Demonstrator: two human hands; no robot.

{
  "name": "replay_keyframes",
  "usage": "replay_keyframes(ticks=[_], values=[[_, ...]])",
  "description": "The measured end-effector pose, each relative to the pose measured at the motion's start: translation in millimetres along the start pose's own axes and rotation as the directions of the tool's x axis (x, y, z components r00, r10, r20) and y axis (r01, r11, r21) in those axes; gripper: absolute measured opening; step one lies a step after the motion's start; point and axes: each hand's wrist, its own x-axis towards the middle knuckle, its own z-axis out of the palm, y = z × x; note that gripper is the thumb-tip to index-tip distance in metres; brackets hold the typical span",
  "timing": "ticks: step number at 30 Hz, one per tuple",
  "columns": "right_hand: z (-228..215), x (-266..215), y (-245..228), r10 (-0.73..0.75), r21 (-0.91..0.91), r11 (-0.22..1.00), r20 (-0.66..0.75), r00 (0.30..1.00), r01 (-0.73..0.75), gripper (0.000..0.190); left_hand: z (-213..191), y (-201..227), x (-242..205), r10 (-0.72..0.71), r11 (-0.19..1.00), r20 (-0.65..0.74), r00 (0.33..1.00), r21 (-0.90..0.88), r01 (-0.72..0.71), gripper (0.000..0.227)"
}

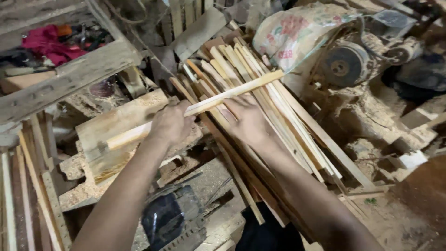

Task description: Sand or shape thin wooden strips using a stationary power tool in a workshop.

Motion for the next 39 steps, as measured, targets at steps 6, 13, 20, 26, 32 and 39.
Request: replay_keyframes(ticks=[6, 13, 20, 26, 32, 39], values=[[78.6, 48.4, -59.3, -0.296, 0.293, 0.917, 0.05, 0.954, 0.27, 0.032, 20.3, -91.6, 20.6, 0.02, 0.999, -0.106, 0.994, 0.027, -0.017, 0.036], [133.9, 48.1, -50.2, -0.329, 0.272, 0.918, 0.117, 0.937, 0.289, 0.024, 12.0, -168.4, -34.1, -0.123, 0.99, -0.282, 0.952, -0.098, 0.099, 0.034], [148.7, 47.5, -63.0, -0.31, 0.388, 0.89, 0.13, 0.942, 0.239, 0.036, 88.7, -276.1, -38.1, -0.091, 0.992, -0.696, 0.712, -0.125, 0.005, 0.022], [164.9, 47.0, -83.6, -0.324, 0.421, 0.873, 0.12, 0.938, 0.248, 0.037, 72.0, -232.8, -67.0, -0.18, 0.974, -0.661, 0.729, -0.223, 0.038, 0.022], [155.8, 43.7, -66.8, -0.314, 0.461, 0.865, 0.193, 0.93, 0.197, 0.034, 86.2, -236.1, -58.9, -0.145, 0.987, -0.649, 0.747, -0.153, 0.058, 0.026], [149.5, 47.0, -105.1, -0.3, 0.514, 0.842, 0.196, 0.934, 0.163, 0.029, 101.0, -241.7, -41.8, -0.081, 0.996, -0.647, 0.758, -0.086, 0.033, 0.025]])
